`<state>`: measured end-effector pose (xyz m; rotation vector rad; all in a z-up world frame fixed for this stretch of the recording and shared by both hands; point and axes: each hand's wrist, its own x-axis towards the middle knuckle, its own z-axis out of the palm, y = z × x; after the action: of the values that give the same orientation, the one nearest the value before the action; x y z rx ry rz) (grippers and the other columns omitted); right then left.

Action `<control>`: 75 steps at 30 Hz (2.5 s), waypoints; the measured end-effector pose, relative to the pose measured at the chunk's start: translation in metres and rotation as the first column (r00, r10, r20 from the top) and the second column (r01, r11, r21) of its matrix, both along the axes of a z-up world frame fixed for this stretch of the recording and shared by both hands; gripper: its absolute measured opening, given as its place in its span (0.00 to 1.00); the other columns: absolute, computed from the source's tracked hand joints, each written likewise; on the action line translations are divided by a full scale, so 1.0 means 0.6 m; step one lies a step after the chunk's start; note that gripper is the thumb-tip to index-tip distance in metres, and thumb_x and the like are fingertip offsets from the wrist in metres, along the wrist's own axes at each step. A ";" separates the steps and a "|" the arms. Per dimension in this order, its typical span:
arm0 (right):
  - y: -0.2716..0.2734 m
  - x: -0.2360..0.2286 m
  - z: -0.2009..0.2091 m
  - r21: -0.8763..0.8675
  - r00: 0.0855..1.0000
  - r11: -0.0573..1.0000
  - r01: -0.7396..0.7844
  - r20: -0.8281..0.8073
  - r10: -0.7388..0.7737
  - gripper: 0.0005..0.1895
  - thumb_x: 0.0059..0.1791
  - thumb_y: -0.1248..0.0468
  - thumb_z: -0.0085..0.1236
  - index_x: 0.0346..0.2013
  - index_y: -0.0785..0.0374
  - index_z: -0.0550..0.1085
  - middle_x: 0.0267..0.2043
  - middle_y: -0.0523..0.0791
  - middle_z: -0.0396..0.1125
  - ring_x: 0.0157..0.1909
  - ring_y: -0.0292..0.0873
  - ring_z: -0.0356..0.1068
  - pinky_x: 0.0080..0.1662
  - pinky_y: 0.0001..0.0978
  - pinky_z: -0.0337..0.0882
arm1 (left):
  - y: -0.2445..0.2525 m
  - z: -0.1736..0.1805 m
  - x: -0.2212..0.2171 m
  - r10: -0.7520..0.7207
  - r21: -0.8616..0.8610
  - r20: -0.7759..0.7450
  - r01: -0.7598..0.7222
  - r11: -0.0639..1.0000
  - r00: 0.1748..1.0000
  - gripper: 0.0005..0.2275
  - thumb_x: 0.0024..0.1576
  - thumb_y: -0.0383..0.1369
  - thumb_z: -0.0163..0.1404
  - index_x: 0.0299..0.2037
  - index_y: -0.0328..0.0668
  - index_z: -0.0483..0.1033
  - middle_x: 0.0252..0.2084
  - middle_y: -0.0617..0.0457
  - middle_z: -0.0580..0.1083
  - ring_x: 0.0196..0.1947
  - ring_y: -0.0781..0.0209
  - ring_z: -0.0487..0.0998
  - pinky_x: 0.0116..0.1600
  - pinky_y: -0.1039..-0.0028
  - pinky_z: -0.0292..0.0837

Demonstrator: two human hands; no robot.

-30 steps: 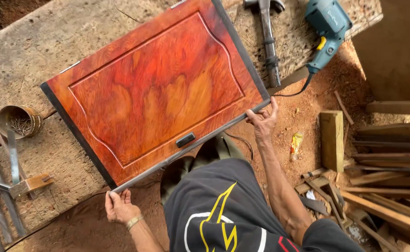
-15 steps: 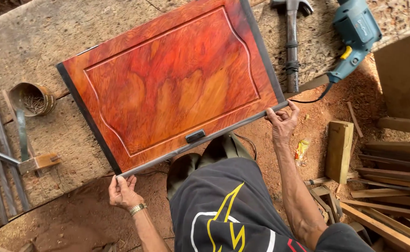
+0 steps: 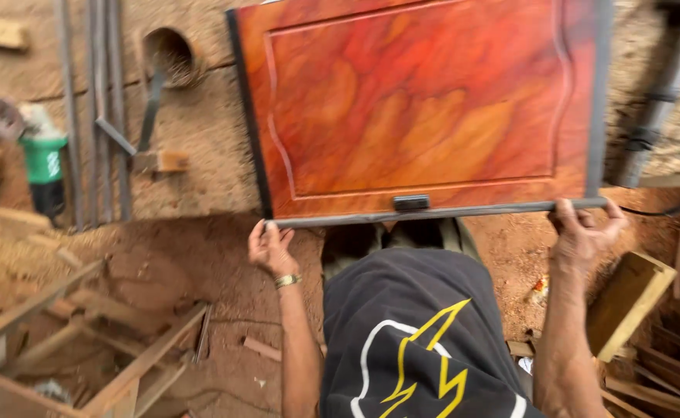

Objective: The person files a long metal bar with a hand file, then measures the bar with a tape measure and sorts through metal strips on the workbench. They align a strip along the edge of a finished cabinet door and begin drilling it in place with a power drill.

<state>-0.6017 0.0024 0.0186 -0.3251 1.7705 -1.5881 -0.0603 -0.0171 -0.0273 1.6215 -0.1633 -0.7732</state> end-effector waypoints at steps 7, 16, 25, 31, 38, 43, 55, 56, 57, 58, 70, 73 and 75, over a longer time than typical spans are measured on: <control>0.021 -0.049 -0.046 -0.048 0.997 0.996 -0.073 -0.005 0.073 0.39 0.52 0.84 0.63 0.69 0.67 0.50 0.43 0.56 0.73 0.40 0.50 0.79 0.41 0.40 0.82 | -0.009 0.055 -0.030 -0.061 0.055 0.069 0.057 0.997 0.996 0.23 0.54 0.25 0.61 0.60 0.32 0.71 0.38 0.46 0.78 0.32 0.60 0.82 0.35 0.70 0.85; 0.039 -0.074 -0.082 -0.154 0.988 0.976 -0.153 -0.008 0.153 0.41 0.55 0.83 0.59 0.74 0.64 0.47 0.45 0.57 0.70 0.40 0.51 0.75 0.44 0.43 0.80 | -0.011 0.027 -0.024 -0.108 -0.017 0.041 0.109 0.994 0.993 0.22 0.56 0.28 0.60 0.60 0.28 0.70 0.38 0.44 0.78 0.32 0.59 0.83 0.36 0.68 0.85; 0.025 -0.074 -0.061 -0.121 0.988 0.982 -0.147 0.022 0.150 0.37 0.57 0.83 0.59 0.70 0.60 0.48 0.46 0.57 0.69 0.41 0.47 0.73 0.44 0.41 0.79 | -0.020 0.034 -0.035 -0.104 -0.110 0.012 0.104 0.988 0.995 0.20 0.57 0.27 0.59 0.58 0.31 0.67 0.40 0.45 0.77 0.36 0.59 0.83 0.38 0.67 0.86; 0.028 -0.081 -0.071 -0.150 0.984 0.975 -0.164 0.052 0.173 0.35 0.56 0.83 0.57 0.67 0.61 0.48 0.45 0.55 0.65 0.41 0.44 0.71 0.43 0.38 0.77 | -0.022 0.028 -0.025 -0.057 -0.069 -0.045 0.054 0.996 0.997 0.20 0.54 0.24 0.60 0.55 0.29 0.69 0.39 0.41 0.79 0.31 0.56 0.83 0.35 0.65 0.85; 0.035 -0.099 -0.085 -0.153 0.976 0.965 -0.215 -0.006 0.217 0.36 0.56 0.83 0.57 0.67 0.62 0.46 0.52 0.60 0.66 0.40 0.44 0.70 0.42 0.39 0.76 | -0.015 0.006 -0.019 -0.025 -0.116 -0.084 0.016 0.993 0.996 0.18 0.54 0.22 0.60 0.53 0.28 0.71 0.37 0.40 0.79 0.29 0.56 0.83 0.33 0.66 0.85; 0.047 -0.082 -0.060 -0.047 0.991 0.992 -0.115 -0.071 0.111 0.33 0.57 0.80 0.62 0.66 0.63 0.51 0.51 0.57 0.70 0.40 0.45 0.74 0.42 0.39 0.79 | -0.024 0.028 -0.023 0.011 -0.082 -0.122 -0.021 0.996 0.992 0.18 0.53 0.22 0.60 0.53 0.33 0.70 0.37 0.41 0.79 0.27 0.57 0.82 0.30 0.67 0.83; -0.261 0.304 0.006 -0.246 0.927 0.897 -0.368 -0.167 0.335 0.19 0.59 0.74 0.53 0.61 0.65 0.58 0.47 0.46 0.66 0.38 0.40 0.70 0.42 0.34 0.79 | 0.021 -0.021 0.332 0.290 -0.146 -0.293 -0.342 0.928 0.911 0.10 0.62 0.35 0.53 0.47 0.39 0.71 0.37 0.43 0.78 0.30 0.51 0.82 0.30 0.60 0.84; -0.298 0.395 0.050 -0.255 0.915 0.881 -0.398 -0.183 0.360 0.18 0.59 0.73 0.52 0.60 0.65 0.58 0.47 0.45 0.66 0.38 0.39 0.70 0.41 0.33 0.79 | 0.019 -0.034 0.364 0.357 -0.111 -0.305 -0.406 0.907 0.883 0.09 0.62 0.34 0.53 0.47 0.40 0.71 0.37 0.43 0.78 0.31 0.51 0.82 0.31 0.59 0.84; -0.342 0.412 0.022 -0.253 0.909 0.876 -0.410 -0.188 0.371 0.18 0.59 0.73 0.52 0.60 0.65 0.58 0.47 0.45 0.66 0.38 0.39 0.70 0.41 0.33 0.79 | 0.007 -0.037 0.382 0.369 -0.109 -0.310 -0.418 0.902 0.876 0.09 0.62 0.34 0.53 0.47 0.40 0.71 0.37 0.43 0.78 0.31 0.51 0.82 0.31 0.59 0.84; -0.384 0.436 -0.012 -0.200 0.888 0.865 -0.460 -0.081 0.453 0.22 0.59 0.71 0.56 0.63 0.68 0.57 0.47 0.46 0.67 0.38 0.39 0.73 0.41 0.32 0.80 | -0.001 -0.042 0.406 0.404 -0.074 -0.350 -0.455 0.887 0.845 0.09 0.62 0.35 0.52 0.47 0.41 0.70 0.37 0.44 0.77 0.32 0.51 0.81 0.32 0.59 0.84; -0.373 0.901 0.019 0.274 0.554 0.618 -0.737 -0.280 0.784 0.21 0.54 0.65 0.63 0.57 0.69 0.66 0.39 0.47 0.71 0.37 0.41 0.74 0.38 0.28 0.73 | -0.078 -0.014 0.491 0.480 0.101 -0.446 -0.490 0.866 0.755 0.08 0.60 0.28 0.50 0.43 0.31 0.66 0.36 0.39 0.77 0.33 0.43 0.82 0.36 0.59 0.84; -0.352 0.948 0.040 0.439 0.511 0.567 -0.697 -0.251 0.822 0.19 0.52 0.58 0.65 0.50 0.68 0.72 0.38 0.47 0.73 0.35 0.39 0.75 0.37 0.27 0.72 | -0.033 -0.017 0.490 0.289 0.153 -0.435 -0.246 0.957 0.853 0.06 0.58 0.28 0.51 0.41 0.34 0.69 0.34 0.47 0.77 0.32 0.50 0.81 0.35 0.62 0.84; -0.358 0.950 0.026 0.515 0.443 0.547 -0.660 -0.321 0.837 0.19 0.54 0.54 0.66 0.47 0.69 0.78 0.37 0.49 0.75 0.36 0.38 0.74 0.38 0.27 0.70 | -0.031 -0.014 0.541 0.125 0.166 -0.408 -0.061 0.984 0.904 0.06 0.56 0.29 0.53 0.40 0.38 0.72 0.33 0.52 0.76 0.32 0.55 0.81 0.34 0.64 0.84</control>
<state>-0.0315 -0.2125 0.0339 -1.3294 1.8050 -0.5229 0.2645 -0.0359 -0.0358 1.5510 0.2851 -1.0595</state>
